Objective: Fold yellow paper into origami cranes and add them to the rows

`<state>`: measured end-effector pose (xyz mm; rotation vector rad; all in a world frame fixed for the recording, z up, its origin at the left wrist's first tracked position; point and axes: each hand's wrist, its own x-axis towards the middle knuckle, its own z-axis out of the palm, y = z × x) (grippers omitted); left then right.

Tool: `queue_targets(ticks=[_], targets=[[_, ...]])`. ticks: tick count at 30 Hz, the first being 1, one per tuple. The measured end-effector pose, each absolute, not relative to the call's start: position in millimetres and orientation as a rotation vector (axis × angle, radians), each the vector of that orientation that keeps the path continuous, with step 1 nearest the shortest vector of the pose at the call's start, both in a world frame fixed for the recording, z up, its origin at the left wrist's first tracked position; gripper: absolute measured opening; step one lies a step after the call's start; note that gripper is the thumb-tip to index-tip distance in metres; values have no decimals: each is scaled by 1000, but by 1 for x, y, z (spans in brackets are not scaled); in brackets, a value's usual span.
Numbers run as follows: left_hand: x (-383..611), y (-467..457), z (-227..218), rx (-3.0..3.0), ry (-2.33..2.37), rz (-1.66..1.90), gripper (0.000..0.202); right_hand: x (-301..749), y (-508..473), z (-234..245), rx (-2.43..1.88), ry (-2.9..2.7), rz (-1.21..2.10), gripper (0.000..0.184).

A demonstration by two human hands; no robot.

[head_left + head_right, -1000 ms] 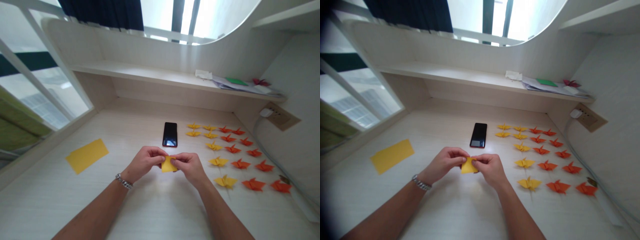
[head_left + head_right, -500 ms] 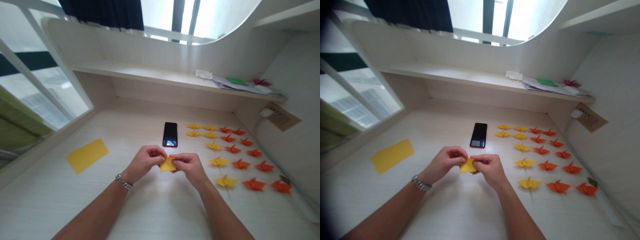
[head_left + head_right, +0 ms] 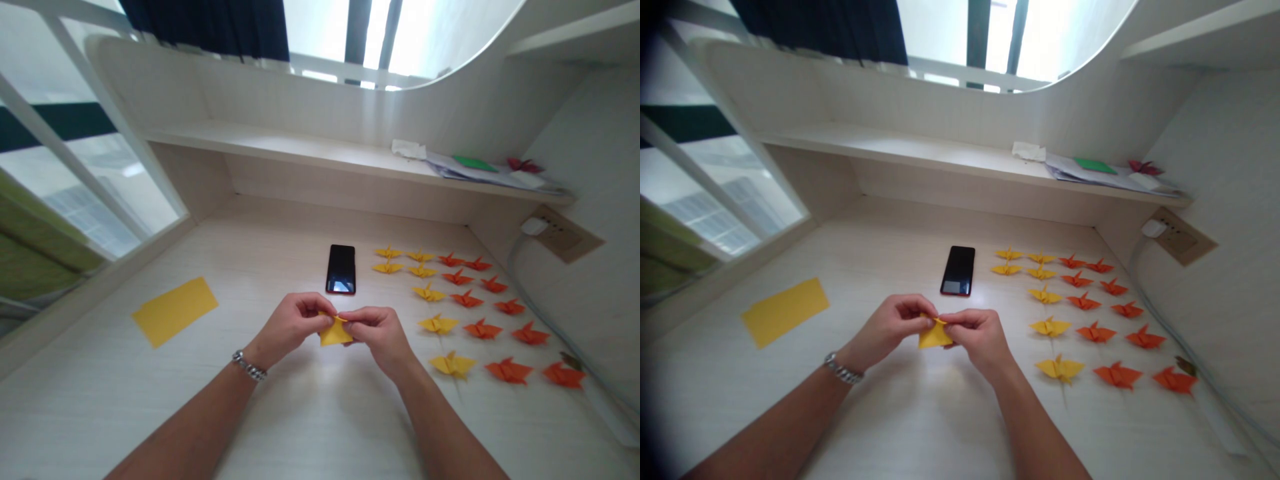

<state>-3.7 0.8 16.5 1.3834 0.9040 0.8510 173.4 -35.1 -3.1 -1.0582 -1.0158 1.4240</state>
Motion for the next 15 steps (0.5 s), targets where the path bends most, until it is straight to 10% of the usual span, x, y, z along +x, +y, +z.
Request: queue_targets(ticks=[15], targets=[[-7, 1, 19, 1432, 877, 810, 7, 178, -37, 4, -994, -975, 1625, 33]])
